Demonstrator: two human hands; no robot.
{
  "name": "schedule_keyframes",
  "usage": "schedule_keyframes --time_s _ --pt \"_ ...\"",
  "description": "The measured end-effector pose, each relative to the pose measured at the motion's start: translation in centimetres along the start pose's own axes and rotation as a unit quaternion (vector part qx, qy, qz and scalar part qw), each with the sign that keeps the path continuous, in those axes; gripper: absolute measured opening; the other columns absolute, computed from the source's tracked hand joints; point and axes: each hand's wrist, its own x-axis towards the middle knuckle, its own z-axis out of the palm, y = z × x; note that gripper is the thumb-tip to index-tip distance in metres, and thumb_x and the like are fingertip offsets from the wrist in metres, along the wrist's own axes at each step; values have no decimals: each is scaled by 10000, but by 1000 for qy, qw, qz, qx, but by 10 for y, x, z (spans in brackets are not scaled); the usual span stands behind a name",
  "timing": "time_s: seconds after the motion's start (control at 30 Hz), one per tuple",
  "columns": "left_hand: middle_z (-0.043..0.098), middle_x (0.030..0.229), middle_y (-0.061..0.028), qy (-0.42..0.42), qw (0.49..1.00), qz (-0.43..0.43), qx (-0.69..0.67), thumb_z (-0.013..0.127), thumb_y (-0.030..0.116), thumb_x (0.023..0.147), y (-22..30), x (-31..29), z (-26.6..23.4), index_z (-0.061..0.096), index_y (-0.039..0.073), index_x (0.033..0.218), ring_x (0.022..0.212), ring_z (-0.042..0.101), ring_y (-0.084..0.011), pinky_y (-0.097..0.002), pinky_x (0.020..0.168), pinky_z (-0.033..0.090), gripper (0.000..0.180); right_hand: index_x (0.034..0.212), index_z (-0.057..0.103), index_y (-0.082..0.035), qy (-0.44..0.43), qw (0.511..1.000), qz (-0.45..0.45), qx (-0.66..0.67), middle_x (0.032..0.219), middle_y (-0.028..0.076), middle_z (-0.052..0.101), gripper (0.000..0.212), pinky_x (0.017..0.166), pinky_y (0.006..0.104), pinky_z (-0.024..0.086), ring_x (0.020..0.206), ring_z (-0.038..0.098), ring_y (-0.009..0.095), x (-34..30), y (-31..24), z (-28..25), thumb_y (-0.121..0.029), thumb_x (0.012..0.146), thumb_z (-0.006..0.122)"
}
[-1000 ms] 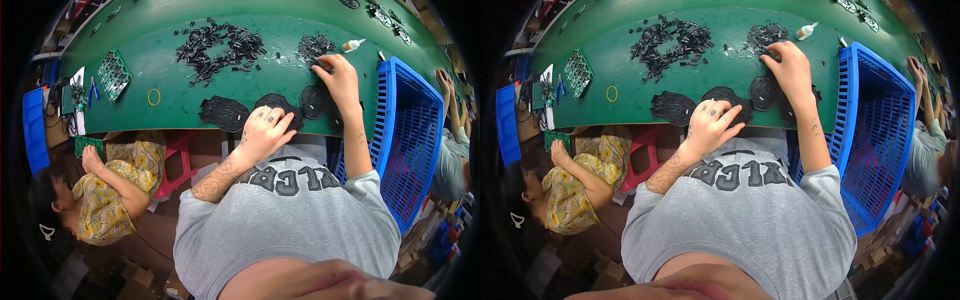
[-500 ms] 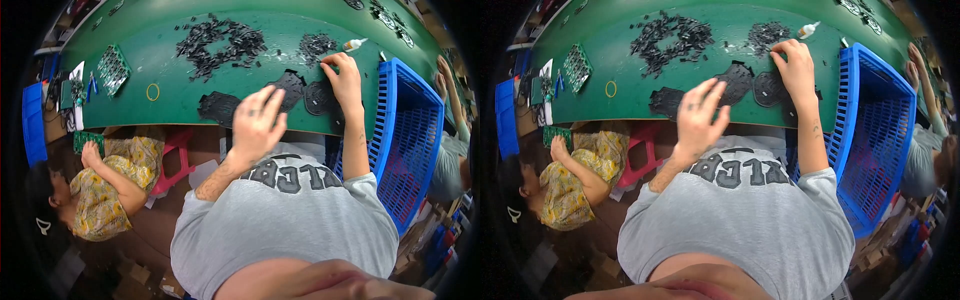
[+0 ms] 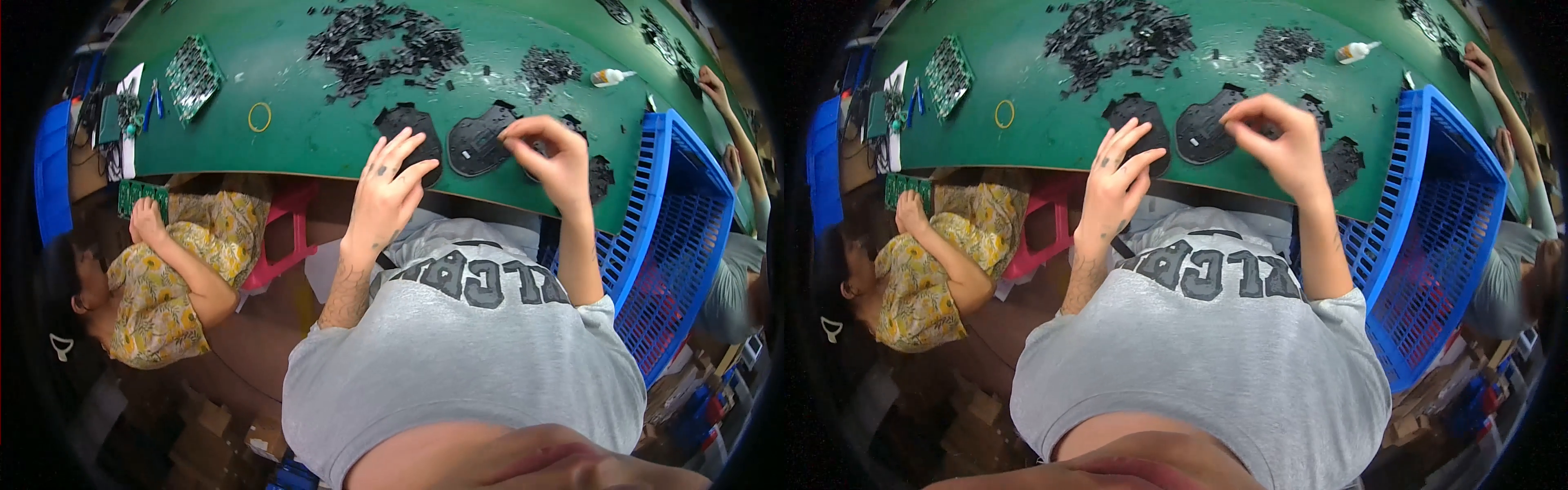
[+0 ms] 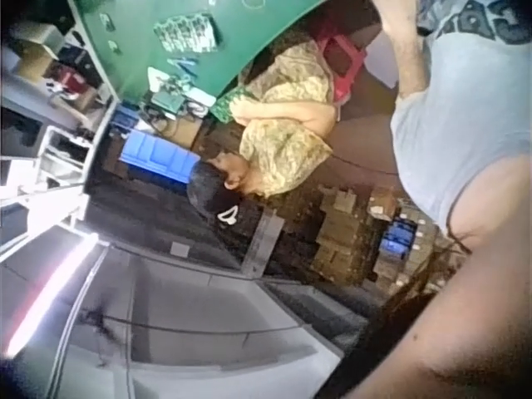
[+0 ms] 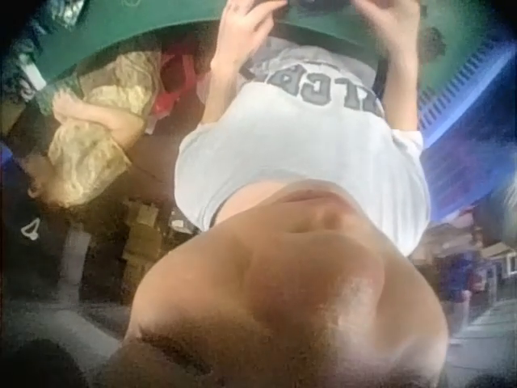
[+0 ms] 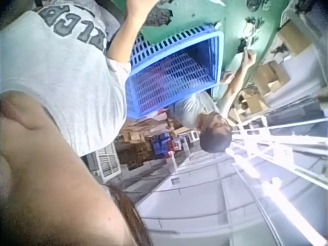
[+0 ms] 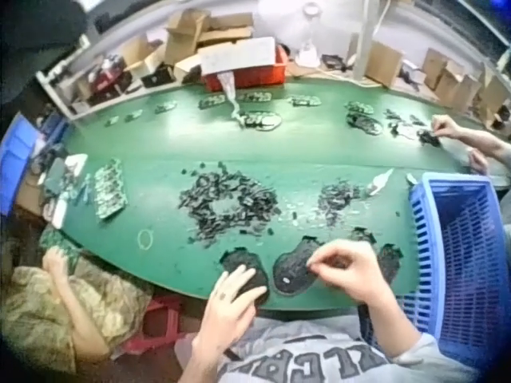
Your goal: The person applies glue from a bottle to the base of a mouse shell, then attaches mouse feet to the glued areas by hand.
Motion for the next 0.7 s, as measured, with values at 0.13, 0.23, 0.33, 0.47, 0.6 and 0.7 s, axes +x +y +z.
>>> schedule_keyframes --time_s 0.13,0.23,0.33,0.47,0.6,0.7 --pt "618 1175 -47 108 994 -19 -13 701 65 751 -4 -12 13 692 116 1034 1128 558 -267 -446 980 429 287 897 711 -1 -56 998 -15 -39 911 85 708 135 732 256 505 846 656 146 -11 0 35 61 781 680" --pt "623 1138 -24 113 993 -23 38 748 116 720 3 -19 14 700 125 1008 1078 566 -250 -419 933 442 293 912 720 -24 -61 994 -46 -76 904 89 708 163 718 273 510 832 657 164 -9 2 51 48 768 691" --pt "628 1131 -10 131 991 -19 31 770 144 703 1 -21 19 707 128 983 1081 564 -242 -406 932 442 288 904 702 -50 -64 976 -126 -165 850 75 685 145 708 340 507 812 631 244 -3 3 62 -21 762 716" --pt "633 1138 -9 142 990 -24 9 777 139 698 -1 -24 22 715 132 974 1100 556 -243 -404 947 435 283 901 699 -53 -80 968 -136 -196 862 72 661 139 729 344 498 833 612 247 1 8 65 -33 765 716" --pt "635 1146 -7 144 989 -24 6 783 135 693 -2 -25 23 719 139 987 1115 550 -242 -403 956 429 301 891 692 -48 -91 955 -151 -237 887 71 610 132 757 354 481 864 581 255 1 5 67 -37 761 715" --pt "635 1147 -3 145 989 -23 5 784 134 692 -2 -25 23 718 141 994 1114 550 -239 -402 954 430 309 887 685 -42 -83 954 -159 -241 887 73 596 126 750 362 476 859 572 260 1 6 69 -32 763 709"
